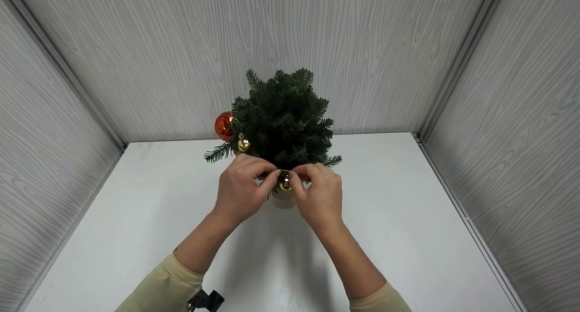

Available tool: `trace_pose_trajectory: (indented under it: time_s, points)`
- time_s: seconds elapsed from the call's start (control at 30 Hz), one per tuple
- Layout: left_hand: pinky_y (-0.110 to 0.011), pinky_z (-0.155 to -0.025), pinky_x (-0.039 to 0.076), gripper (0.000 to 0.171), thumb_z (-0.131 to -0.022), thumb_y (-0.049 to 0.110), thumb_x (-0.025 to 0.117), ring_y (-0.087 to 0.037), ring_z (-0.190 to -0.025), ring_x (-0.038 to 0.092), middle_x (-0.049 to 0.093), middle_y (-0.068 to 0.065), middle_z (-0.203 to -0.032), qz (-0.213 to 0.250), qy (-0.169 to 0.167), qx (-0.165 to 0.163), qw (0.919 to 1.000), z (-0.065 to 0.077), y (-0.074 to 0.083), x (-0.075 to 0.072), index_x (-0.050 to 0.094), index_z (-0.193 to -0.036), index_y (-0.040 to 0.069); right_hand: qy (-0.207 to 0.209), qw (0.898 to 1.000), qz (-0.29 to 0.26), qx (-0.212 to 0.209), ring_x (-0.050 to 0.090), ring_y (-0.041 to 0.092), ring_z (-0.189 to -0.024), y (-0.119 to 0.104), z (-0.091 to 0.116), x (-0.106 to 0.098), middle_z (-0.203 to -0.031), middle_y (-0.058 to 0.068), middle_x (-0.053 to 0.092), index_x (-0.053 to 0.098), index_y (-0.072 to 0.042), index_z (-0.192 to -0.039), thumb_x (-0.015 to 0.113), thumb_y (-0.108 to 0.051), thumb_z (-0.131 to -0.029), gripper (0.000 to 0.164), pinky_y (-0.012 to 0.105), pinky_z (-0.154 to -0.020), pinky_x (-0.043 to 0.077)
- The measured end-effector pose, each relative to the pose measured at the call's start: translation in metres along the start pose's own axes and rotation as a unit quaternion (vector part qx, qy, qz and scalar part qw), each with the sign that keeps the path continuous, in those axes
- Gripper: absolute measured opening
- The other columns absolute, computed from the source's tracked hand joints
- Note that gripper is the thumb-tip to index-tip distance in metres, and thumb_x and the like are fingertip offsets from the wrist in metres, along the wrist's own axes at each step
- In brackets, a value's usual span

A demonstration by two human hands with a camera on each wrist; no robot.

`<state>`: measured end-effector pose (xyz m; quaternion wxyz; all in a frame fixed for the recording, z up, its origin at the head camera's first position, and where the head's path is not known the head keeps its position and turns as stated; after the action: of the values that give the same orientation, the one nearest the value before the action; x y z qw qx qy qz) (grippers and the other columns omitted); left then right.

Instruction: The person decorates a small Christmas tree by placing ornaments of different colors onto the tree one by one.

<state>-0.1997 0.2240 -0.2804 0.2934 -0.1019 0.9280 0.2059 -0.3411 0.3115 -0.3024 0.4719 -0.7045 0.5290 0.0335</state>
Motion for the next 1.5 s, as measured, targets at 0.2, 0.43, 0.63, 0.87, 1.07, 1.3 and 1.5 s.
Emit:
trace_pose_trajectory:
  time_s: [0.2,0.43,0.63,0.87,1.07,1.3,1.5]
  points:
    - [-0.035,-0.076,0.058,0.011,-0.094,0.017,0.078,-0.021,-0.084,0.067,0.078,0.001,-0.088,-0.010,-0.007,-0.013,0.9998,-0.001,0.000,0.000,0.082,-0.084,0.013,-0.008,1.000,0.006,0.019,0.067,0.023,-0.085,0.000,-0.003,0.003,-0.090,0.005,0.073,0.079,-0.008,-0.091,0.077,-0.010,-0.098,0.007,0.043,-0.077,0.053]
    - [-0.036,-0.074,0.057,0.011,-0.093,0.015,0.078,-0.022,-0.082,0.066,0.078,0.000,-0.087,-0.014,-0.018,-0.022,0.9995,0.000,-0.001,0.001,0.082,-0.083,0.012,-0.021,0.999,0.018,0.017,0.066,0.024,-0.085,-0.001,-0.002,0.006,-0.089,0.006,0.073,0.080,-0.007,-0.091,0.078,-0.009,-0.096,0.006,0.045,-0.077,0.053]
    - [-0.034,-0.073,0.057,0.011,-0.091,0.012,0.078,-0.021,-0.080,0.064,0.077,0.001,-0.084,-0.002,-0.027,-0.016,0.9995,0.002,-0.001,0.000,0.081,-0.081,0.012,-0.032,0.999,0.025,0.001,0.066,0.024,-0.085,-0.001,0.002,0.008,-0.088,0.006,0.073,0.081,-0.007,-0.090,0.079,-0.008,-0.095,0.004,0.045,-0.077,0.054]
    - [-0.035,-0.077,0.057,0.007,-0.090,0.011,0.079,-0.021,-0.084,0.065,0.077,0.001,-0.089,0.002,-0.031,-0.007,0.9995,0.006,-0.001,-0.002,0.081,-0.084,0.012,-0.032,0.999,0.026,-0.022,0.067,0.023,-0.084,-0.002,0.006,0.011,-0.087,0.006,0.073,0.080,-0.007,-0.090,0.080,-0.006,-0.093,0.003,0.045,-0.076,0.054]
    - [-0.036,-0.082,0.058,0.005,-0.092,0.013,0.079,-0.022,-0.091,0.067,0.078,-0.001,-0.099,0.000,-0.035,-0.008,0.9994,0.009,-0.002,-0.003,0.083,-0.094,0.010,-0.026,0.999,0.018,-0.033,0.067,0.021,-0.083,-0.001,0.008,0.011,-0.088,0.004,0.073,0.081,-0.010,-0.091,0.080,-0.006,-0.094,0.005,0.044,-0.074,0.054]
    - [-0.037,-0.090,0.058,0.014,-0.092,0.014,0.080,-0.023,-0.101,0.070,0.078,-0.003,-0.109,0.018,-0.020,-0.003,0.9996,0.016,-0.006,-0.010,0.083,-0.104,0.008,-0.016,0.998,0.002,-0.055,0.067,0.018,-0.086,0.000,0.012,0.005,-0.091,0.000,0.074,0.081,-0.011,-0.095,0.080,-0.007,-0.094,0.004,0.038,-0.075,0.053]
    - [-0.041,-0.097,0.057,0.022,-0.091,0.011,0.082,-0.024,-0.110,0.071,0.078,-0.006,-0.116,0.039,0.010,0.003,0.9992,0.025,-0.014,-0.026,0.082,-0.112,0.005,0.010,0.997,-0.012,-0.069,0.067,0.017,-0.086,0.010,0.017,-0.008,-0.091,-0.002,0.074,0.081,-0.012,-0.096,0.081,-0.005,-0.093,0.008,0.025,-0.079,0.049]
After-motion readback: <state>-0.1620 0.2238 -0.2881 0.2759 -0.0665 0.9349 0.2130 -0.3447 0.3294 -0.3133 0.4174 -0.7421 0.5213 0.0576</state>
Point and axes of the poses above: each hand's wrist, its own z-axis away from the middle knuckle, its own x-axis out of the palm, y = z × x, the point moved 6 cm from there along -z, towards the middle knuckle
